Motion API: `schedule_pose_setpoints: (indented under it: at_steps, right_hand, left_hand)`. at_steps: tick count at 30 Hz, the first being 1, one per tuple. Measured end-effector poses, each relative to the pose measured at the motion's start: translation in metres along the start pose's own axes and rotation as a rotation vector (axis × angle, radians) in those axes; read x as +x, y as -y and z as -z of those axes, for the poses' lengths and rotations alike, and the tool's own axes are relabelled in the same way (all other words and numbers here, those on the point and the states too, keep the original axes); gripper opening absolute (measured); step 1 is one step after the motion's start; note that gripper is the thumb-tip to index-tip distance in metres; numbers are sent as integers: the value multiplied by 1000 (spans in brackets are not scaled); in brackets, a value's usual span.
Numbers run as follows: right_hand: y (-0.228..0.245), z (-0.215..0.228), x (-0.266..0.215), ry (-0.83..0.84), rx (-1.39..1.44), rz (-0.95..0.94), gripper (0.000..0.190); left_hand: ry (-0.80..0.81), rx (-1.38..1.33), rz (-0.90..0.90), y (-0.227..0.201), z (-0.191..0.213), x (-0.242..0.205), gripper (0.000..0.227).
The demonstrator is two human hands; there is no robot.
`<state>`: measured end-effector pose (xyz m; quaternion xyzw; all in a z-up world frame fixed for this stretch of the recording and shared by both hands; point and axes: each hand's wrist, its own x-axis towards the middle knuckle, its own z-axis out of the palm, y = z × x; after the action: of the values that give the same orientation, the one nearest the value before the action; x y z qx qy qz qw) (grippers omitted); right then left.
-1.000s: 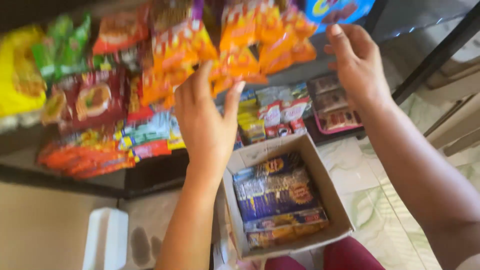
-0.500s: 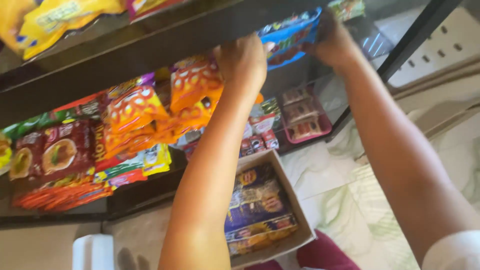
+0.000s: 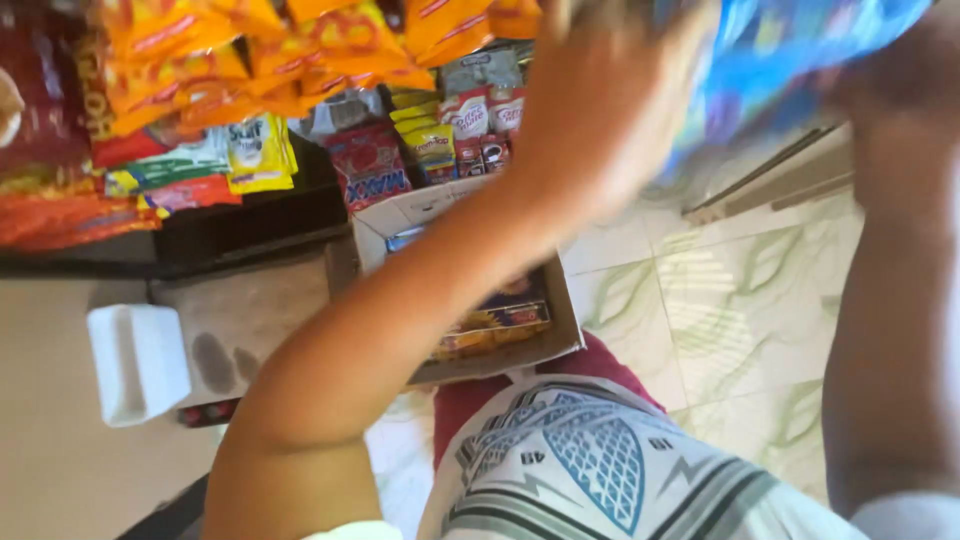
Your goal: Packing various bags of snacks from a shelf into a cardboard box.
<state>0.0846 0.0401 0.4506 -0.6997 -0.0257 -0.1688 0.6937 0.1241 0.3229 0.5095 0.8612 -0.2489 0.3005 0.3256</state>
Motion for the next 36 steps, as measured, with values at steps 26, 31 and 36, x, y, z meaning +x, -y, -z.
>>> schedule_pose_setpoints:
  at_steps: [26,31,36]
  right_hand:
    - [-444,-295,-142,640,-570,-344,45]
    - [-407,-301,-140,819,-792,-427,73]
    - [-407,-277,-135,801,-391,-402,93]
  left_hand:
    - [487,-104,1159,298,-81,-424,78]
    - [404,-40,1112,283,-70,-420,74]
    - [74,-130,699,256,-73,-385,65]
